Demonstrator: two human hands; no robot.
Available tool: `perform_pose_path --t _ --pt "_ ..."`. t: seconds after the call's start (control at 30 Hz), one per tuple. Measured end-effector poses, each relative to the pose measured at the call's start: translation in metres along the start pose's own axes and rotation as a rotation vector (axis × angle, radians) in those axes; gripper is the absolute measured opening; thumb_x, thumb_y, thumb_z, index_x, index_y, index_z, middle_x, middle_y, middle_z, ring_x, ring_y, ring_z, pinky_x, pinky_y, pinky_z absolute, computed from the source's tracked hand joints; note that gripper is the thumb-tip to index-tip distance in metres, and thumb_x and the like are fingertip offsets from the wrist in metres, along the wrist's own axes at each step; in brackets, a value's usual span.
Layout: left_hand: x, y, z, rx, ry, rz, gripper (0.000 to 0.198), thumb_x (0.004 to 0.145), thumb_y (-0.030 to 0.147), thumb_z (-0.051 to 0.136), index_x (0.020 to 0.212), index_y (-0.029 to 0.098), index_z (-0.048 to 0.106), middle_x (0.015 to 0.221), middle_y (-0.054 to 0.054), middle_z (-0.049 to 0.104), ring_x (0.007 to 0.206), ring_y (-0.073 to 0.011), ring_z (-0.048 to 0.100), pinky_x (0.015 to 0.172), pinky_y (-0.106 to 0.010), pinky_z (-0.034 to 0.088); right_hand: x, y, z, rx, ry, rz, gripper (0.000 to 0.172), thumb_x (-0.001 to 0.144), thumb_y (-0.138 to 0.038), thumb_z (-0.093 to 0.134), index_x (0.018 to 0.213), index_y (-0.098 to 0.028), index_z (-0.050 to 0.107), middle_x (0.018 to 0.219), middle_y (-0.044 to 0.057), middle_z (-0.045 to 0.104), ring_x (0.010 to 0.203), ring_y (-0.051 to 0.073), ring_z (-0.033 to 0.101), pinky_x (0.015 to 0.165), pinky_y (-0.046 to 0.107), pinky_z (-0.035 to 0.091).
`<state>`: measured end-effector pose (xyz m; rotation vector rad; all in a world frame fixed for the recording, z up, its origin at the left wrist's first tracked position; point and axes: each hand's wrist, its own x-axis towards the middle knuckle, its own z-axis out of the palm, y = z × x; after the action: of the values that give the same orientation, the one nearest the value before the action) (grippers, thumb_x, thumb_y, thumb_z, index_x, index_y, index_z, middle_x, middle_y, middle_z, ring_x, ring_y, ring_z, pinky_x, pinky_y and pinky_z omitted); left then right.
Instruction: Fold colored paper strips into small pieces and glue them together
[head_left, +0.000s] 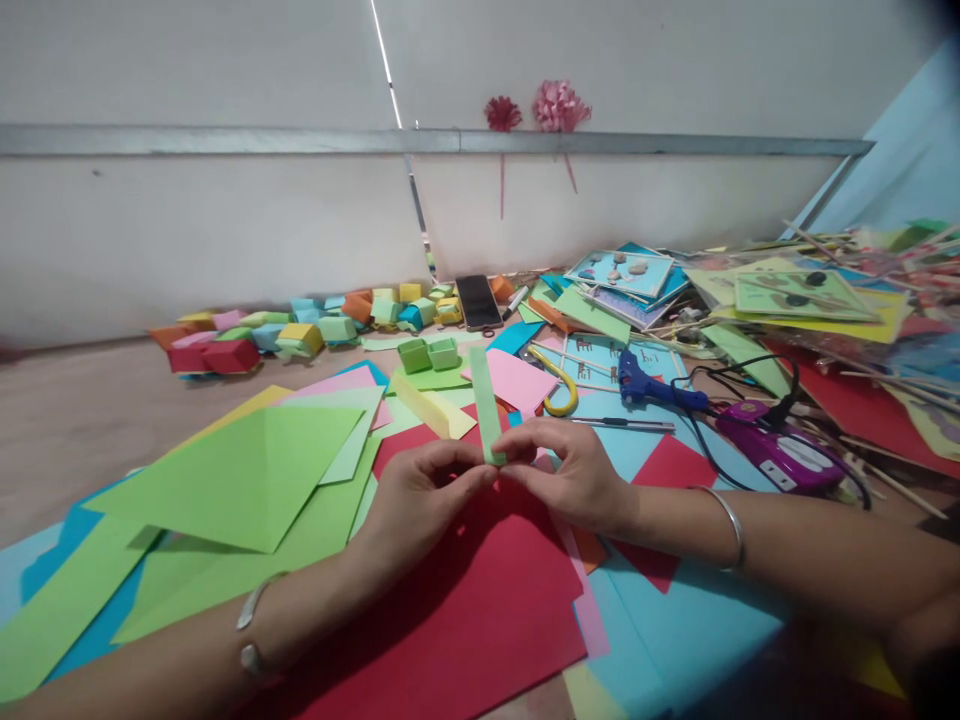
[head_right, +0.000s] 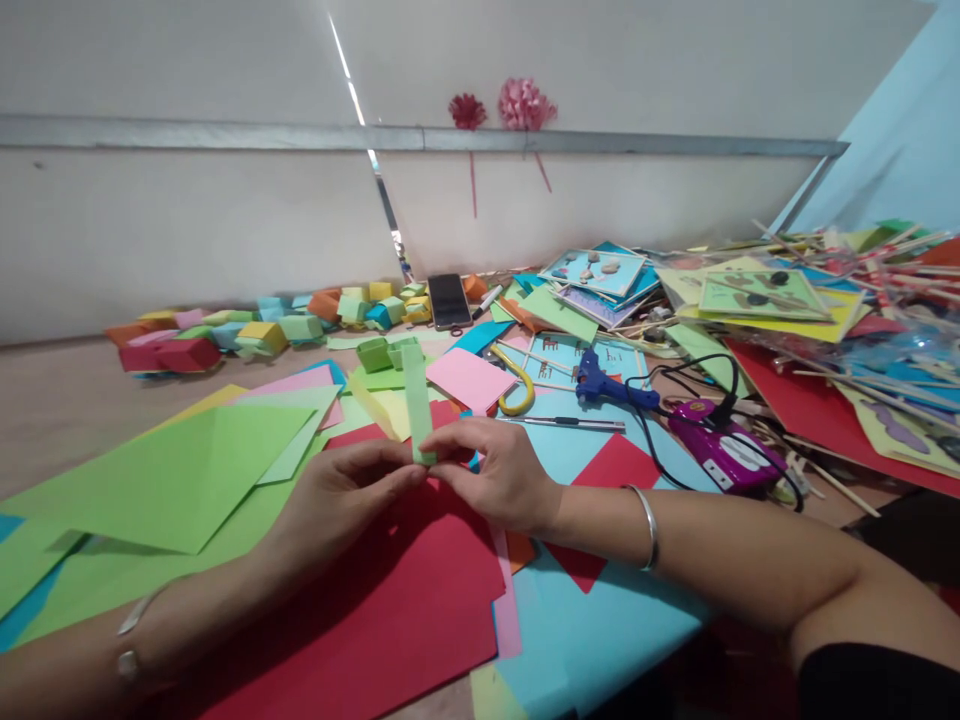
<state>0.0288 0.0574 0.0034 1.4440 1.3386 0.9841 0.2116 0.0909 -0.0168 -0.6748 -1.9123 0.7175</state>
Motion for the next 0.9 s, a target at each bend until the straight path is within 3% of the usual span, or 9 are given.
perform_pose_path --t 0.2,0.53,0.9 --pt "-0.0022 0.0028 -0.0001 0.051 0.033 0.094 0.014 0.073 0.032 0.069 0.072 0.018 0.071 0.059 0.000 0.069 0.047 -0.0119 0.058 0.045 -0.022 0.046 -0.0004 -0.0012 -0.0005 -0.003 0.026 0.034 0.007 0.082 -0.018 0.069 0.086 -0.018 0.074 0.081 0.004 0.074 0.072 0.015 0.067 0.072 0.031 0.055" --pt "-0.0020 -0.0059 -0.0028 0.332 0.153 0.514 0.009 0.078 0.019 0.064 0.069 0.020 0.067 0.063 0.001 0.070 0.056 -0.0119 0.064 0.052 -0.020 0.051 -0.0007 -0.0017 0.0007 0.059 0.051 -0.039 0.015 0.080 -0.013 0.066 0.083 -0.022 0.077 0.078 0.003 0.075 0.072 0.015 0.067 0.069 0.030 0.056" --pt "-0.0031 -0.0031 -0.0029 0.470 0.152 0.676 0.012 0.081 0.015 0.062 0.071 0.020 0.059 0.061 0.003 0.063 0.051 -0.0093 0.056 0.048 -0.018 0.046 -0.0020 -0.0031 0.0019 0.018 0.074 -0.089 0.012 0.080 -0.014 0.065 0.080 -0.022 0.074 0.078 0.002 0.074 0.071 0.014 0.065 0.067 0.029 0.055"
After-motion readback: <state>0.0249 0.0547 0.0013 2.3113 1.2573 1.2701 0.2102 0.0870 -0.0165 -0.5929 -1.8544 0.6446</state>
